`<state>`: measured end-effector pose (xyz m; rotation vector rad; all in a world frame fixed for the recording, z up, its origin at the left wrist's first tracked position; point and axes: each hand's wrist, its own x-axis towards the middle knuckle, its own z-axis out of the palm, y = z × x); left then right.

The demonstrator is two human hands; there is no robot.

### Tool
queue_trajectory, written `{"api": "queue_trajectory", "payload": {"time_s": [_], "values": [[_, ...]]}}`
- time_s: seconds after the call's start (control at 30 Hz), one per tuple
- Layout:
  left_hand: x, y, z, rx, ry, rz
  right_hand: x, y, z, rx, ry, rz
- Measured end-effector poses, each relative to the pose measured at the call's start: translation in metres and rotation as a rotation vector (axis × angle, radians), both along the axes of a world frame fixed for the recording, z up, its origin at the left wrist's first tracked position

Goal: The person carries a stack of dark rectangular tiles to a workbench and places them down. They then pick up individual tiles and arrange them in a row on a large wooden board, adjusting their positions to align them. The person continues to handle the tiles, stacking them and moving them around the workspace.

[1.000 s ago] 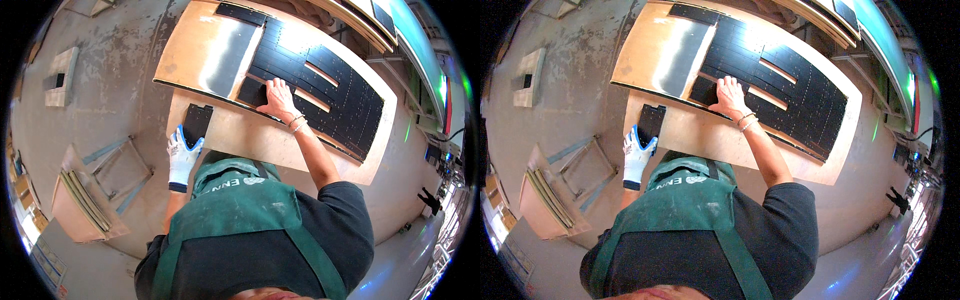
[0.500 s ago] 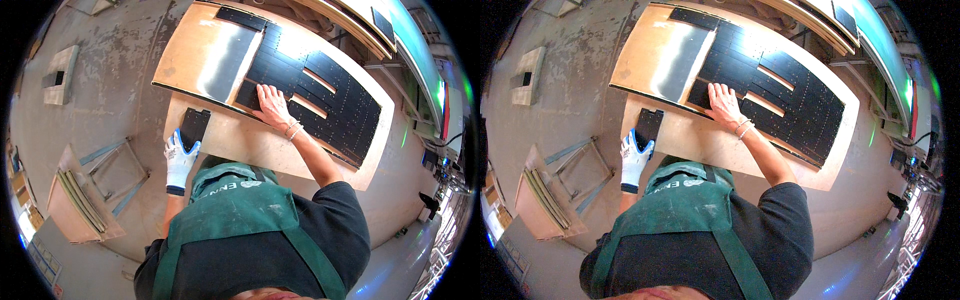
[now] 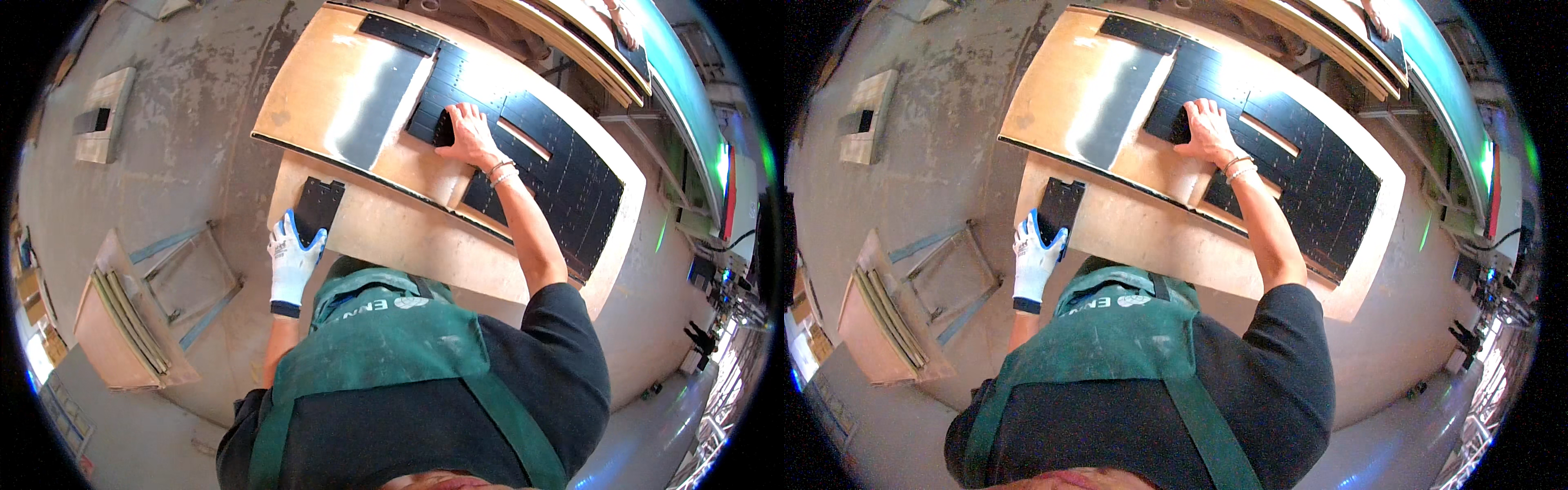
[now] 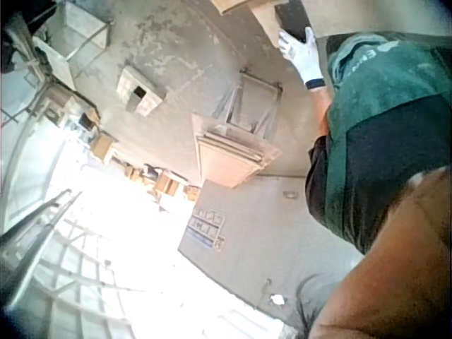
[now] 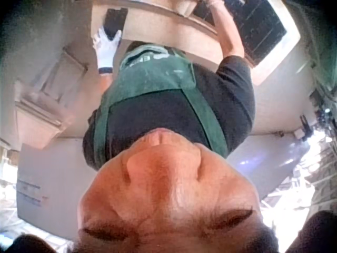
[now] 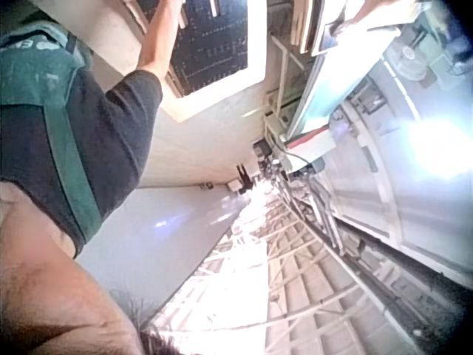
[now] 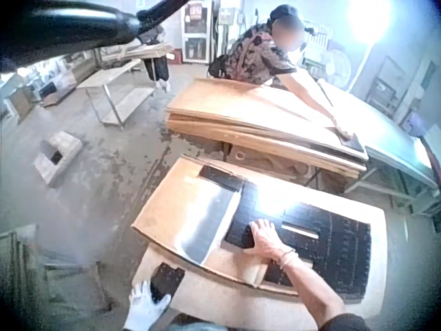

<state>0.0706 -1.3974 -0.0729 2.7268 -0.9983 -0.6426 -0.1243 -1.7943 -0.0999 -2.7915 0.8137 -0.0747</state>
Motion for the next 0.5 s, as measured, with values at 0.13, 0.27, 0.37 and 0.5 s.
{"api": "queue_trajectory", "payload": {"time_s": [0.13,0.27,0.37,0.5], "values": [[-0.001,0.004,0.001,-0.006,0.007,0.022,0.007,0.008,0.001,-0.011,0.043,-0.026],[0.0,0.007,-0.004,-0.044,-0.019,0.018,0.015,0.018,0.007,-0.059,0.103,-0.042],[0.003,0.005,0.002,-0.045,0.012,0.003,0.008,0.021,-0.001,-0.075,0.141,-0.057],[0.008,0.015,-0.005,-0.102,0.021,0.047,0.023,0.02,0.0,-0.019,0.253,-0.077]]}}
